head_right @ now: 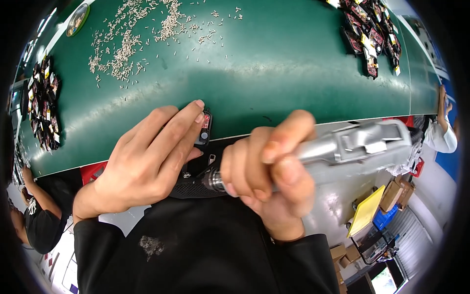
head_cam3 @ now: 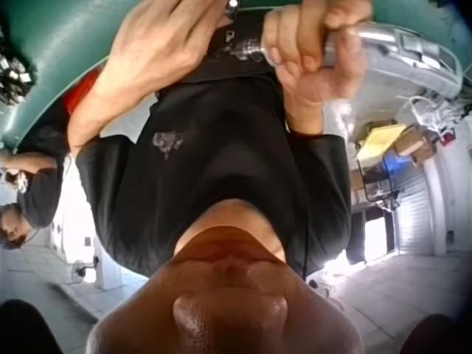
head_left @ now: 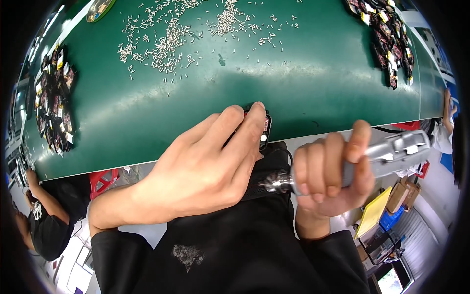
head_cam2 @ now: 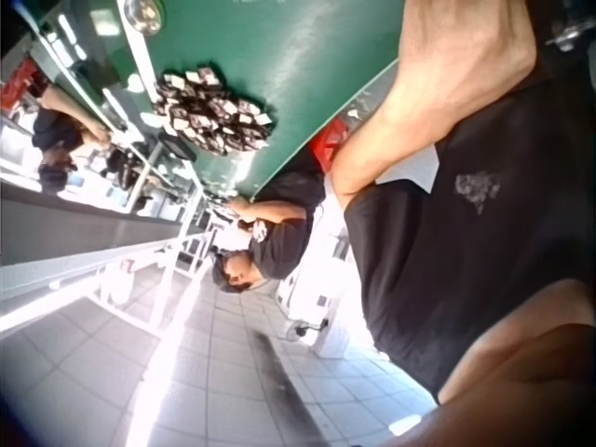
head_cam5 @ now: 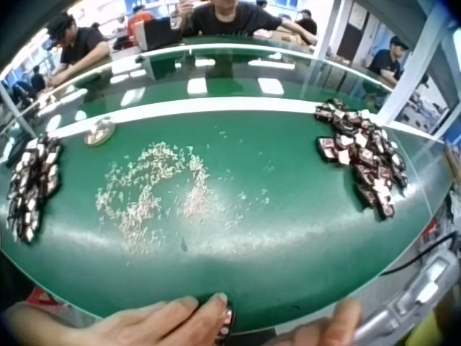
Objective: Use an electric screwdriver to fasten components on small electronic parts at a factory assembly line.
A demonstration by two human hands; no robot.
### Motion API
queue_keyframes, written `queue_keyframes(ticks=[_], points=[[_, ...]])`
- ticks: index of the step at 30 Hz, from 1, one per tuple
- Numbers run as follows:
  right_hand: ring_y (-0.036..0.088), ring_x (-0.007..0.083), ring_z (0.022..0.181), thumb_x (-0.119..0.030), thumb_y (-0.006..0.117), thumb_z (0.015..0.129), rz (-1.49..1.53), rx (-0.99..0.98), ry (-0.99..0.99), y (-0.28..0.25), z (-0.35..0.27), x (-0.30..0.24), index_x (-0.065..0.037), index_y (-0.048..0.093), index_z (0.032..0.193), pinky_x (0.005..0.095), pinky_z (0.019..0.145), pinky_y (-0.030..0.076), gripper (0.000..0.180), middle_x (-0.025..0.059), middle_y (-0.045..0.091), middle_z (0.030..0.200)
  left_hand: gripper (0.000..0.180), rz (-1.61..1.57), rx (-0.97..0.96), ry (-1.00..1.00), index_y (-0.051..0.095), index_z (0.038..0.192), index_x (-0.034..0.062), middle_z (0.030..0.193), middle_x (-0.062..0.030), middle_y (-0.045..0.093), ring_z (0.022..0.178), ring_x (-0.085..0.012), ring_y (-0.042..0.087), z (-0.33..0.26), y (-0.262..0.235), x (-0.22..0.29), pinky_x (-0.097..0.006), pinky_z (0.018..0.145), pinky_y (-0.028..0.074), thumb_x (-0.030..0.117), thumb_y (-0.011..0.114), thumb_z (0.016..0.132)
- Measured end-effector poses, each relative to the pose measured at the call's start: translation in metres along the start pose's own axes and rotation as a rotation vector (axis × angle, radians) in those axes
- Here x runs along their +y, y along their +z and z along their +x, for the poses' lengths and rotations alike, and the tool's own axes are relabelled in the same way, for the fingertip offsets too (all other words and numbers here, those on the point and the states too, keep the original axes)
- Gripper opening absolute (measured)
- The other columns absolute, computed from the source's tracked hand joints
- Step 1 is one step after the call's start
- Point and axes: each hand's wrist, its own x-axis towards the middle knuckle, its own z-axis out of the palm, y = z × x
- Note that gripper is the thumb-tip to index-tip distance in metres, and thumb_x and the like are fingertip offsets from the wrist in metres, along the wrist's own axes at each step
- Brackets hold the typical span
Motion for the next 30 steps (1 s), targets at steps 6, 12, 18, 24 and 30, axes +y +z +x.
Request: queue_keyframes(ticks=[6,12,18,24,30], points=[[0.038,0.0084,0.041,-0.031,0.051,0.093,-0.080,0.038,-0.220,0.007,0.029,-0.025,-0.006,0.051,0.088,0.0244,0.048,0.036,0.025,-0.0019,0.040,0.052,0.042,0.054,0.063,0.027,0.059,0.097,-0.0165,0.107,-0.0228,0.056,0.082,-0.0287,0.056,-0.004,0.009,0.002,-0.034,0.062,0.052,-0.003,0.064,0.057],[0.037,0.0080,0.041,-0.033,0.052,0.091,-0.131,0.092,-0.235,0.002,0.041,-0.017,-0.007,0.051,0.087,0.0233,0.048,0.034,0.026,-0.0029,0.040,0.050,0.042,0.038,0.108,0.009,0.060,0.095,-0.0169,0.105,-0.0227,0.057,0.080,-0.0284,0.056,-0.007,0.015,-0.001,-0.033,0.062,0.051,-0.004,0.063,0.055],[0.037,0.0083,0.041,-0.031,0.051,0.091,-0.135,0.107,-0.221,-0.003,0.043,-0.013,-0.006,0.053,0.087,0.0232,0.048,0.034,0.026,-0.0030,0.040,0.050,0.044,0.009,0.112,-0.018,0.060,0.095,-0.0167,0.104,-0.0221,0.057,0.079,-0.0282,0.057,-0.005,0.013,0.000,-0.033,0.062,0.051,-0.004,0.063,0.053],[0.037,0.0080,0.041,-0.031,0.052,0.090,-0.148,0.094,-0.208,-0.005,0.044,-0.011,-0.006,0.053,0.087,0.0230,0.047,0.033,0.025,-0.0033,0.039,0.049,0.044,-0.010,0.116,-0.026,0.060,0.093,-0.0161,0.103,-0.0218,0.058,0.079,-0.0281,0.057,-0.005,0.014,-0.001,-0.033,0.061,0.051,-0.003,0.063,0.052],[0.035,0.0073,0.040,-0.030,0.053,0.089,-0.192,0.106,-0.224,0.001,0.043,-0.008,-0.008,0.053,0.085,0.0214,0.046,0.032,0.023,-0.0039,0.038,0.048,0.043,-0.017,0.142,-0.019,0.061,0.092,-0.0161,0.101,-0.0216,0.058,0.077,-0.0277,0.057,-0.007,0.016,-0.002,-0.033,0.061,0.051,-0.003,0.063,0.051]])
